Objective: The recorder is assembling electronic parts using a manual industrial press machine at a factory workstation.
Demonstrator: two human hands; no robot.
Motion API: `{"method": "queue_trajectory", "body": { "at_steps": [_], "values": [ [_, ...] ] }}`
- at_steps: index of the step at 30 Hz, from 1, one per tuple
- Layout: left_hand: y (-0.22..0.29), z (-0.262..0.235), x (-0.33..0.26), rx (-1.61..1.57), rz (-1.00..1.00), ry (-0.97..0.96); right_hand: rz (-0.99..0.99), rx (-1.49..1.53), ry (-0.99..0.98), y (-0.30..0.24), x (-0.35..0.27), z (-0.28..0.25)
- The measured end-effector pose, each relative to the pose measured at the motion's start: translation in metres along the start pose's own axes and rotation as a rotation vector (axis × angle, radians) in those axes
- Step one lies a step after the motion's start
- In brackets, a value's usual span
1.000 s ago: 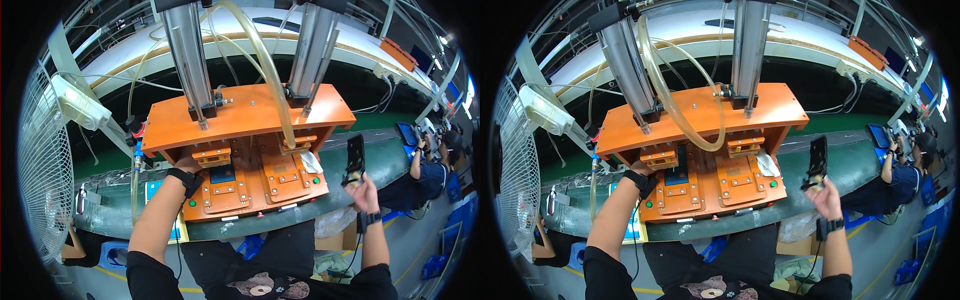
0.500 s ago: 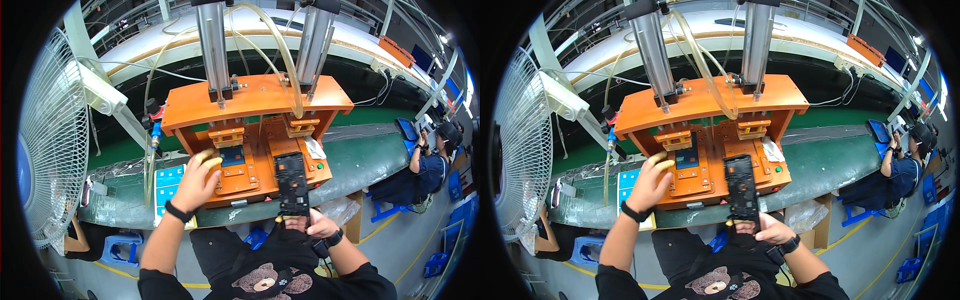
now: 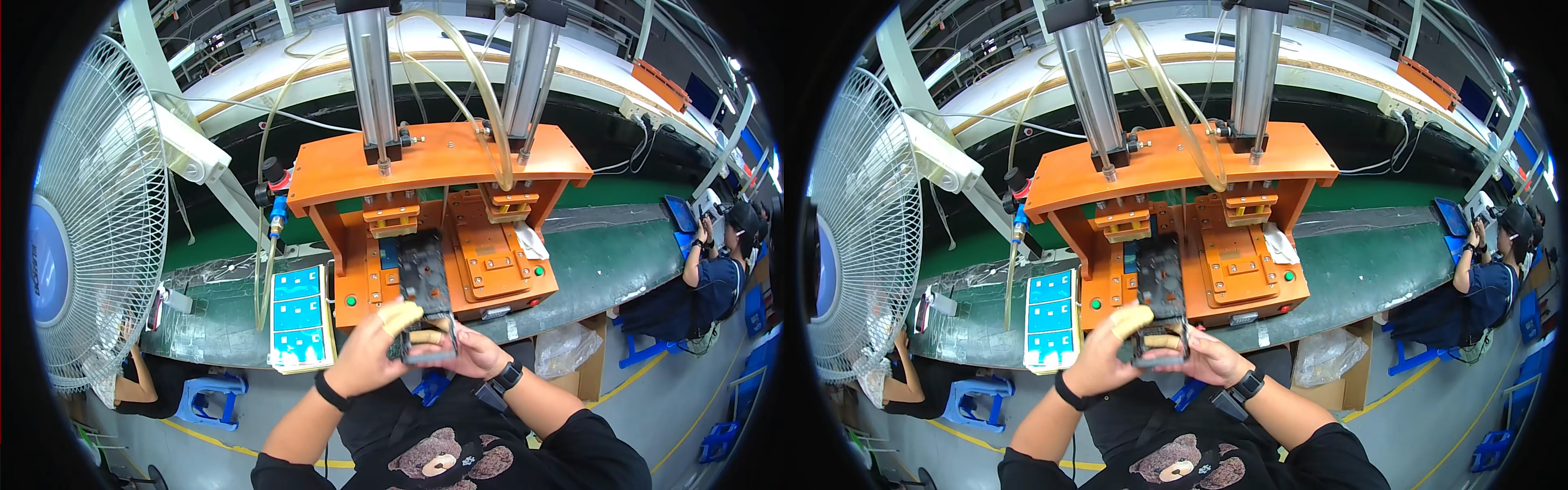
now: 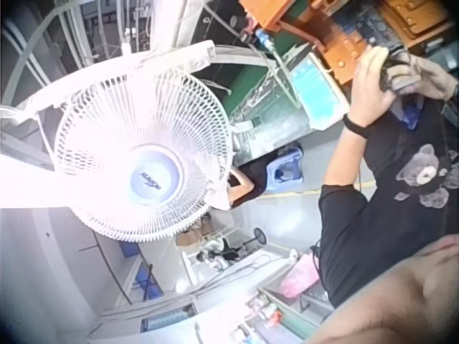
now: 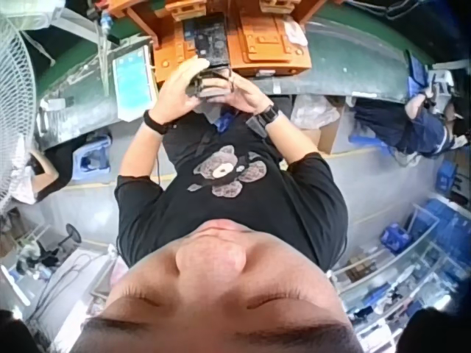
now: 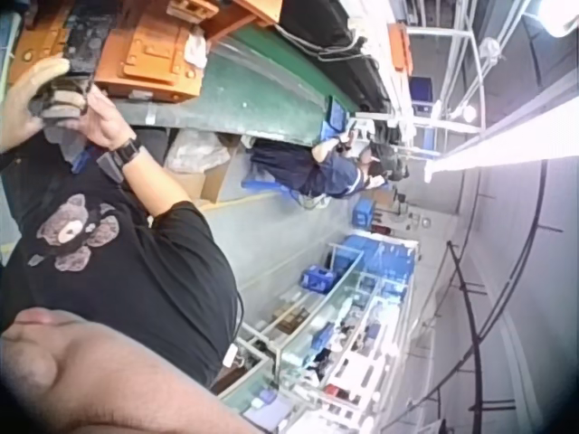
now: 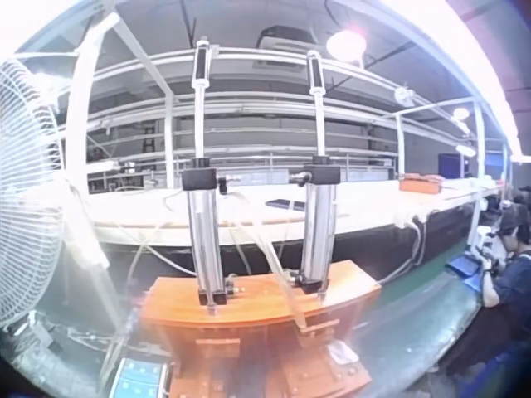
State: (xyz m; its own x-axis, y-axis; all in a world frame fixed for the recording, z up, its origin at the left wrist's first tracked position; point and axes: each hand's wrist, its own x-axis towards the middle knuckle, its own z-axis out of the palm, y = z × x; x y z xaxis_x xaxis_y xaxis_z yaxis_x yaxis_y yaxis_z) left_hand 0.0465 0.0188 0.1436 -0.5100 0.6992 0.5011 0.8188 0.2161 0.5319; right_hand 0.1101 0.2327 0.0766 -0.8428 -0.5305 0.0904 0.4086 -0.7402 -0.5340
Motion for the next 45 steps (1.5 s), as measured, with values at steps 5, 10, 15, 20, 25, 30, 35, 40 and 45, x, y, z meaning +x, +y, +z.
{"method": "queue_trajectory", "body": {
  "at_steps": [5,10,15,20,25,30,35,40,45],
  "values": [
    [-0.040,-0.024,0.040,0.129,-0.081,-0.036,-0.038,-0.129,0.138,0.003,-0.024,-0.020],
    [-0.057,-0.034,0.055,0.241,-0.122,-0.224,-0.050,-0.292,0.219,0.011,-0.063,-0.029],
    [-0.056,-0.038,0.063,0.332,-0.127,-0.375,-0.044,-0.373,0.366,0.019,-0.092,-0.040],
    [-0.049,-0.040,0.055,0.179,-0.193,-0.271,-0.026,-0.361,0.387,0.026,-0.092,-0.039],
    [-0.066,-0.039,-0.013,0.269,-0.114,0.113,0.040,-0.538,0.321,0.029,-0.085,-0.033],
    [-0.062,-0.028,-0.050,0.377,-0.237,-0.019,0.056,-0.537,0.305,0.035,-0.076,-0.041],
    [-0.053,-0.031,-0.061,0.451,-0.292,-0.116,0.155,-0.529,0.226,0.040,-0.044,-0.042],
    [-0.069,-0.038,-0.111,0.307,-0.448,0.165,0.211,-0.621,0.132,0.054,-0.011,-0.036],
    [-0.073,-0.018,-0.159,0.533,-0.658,0.145,0.287,-0.659,0.055,0.071,0.017,-0.034]
  ]
}}
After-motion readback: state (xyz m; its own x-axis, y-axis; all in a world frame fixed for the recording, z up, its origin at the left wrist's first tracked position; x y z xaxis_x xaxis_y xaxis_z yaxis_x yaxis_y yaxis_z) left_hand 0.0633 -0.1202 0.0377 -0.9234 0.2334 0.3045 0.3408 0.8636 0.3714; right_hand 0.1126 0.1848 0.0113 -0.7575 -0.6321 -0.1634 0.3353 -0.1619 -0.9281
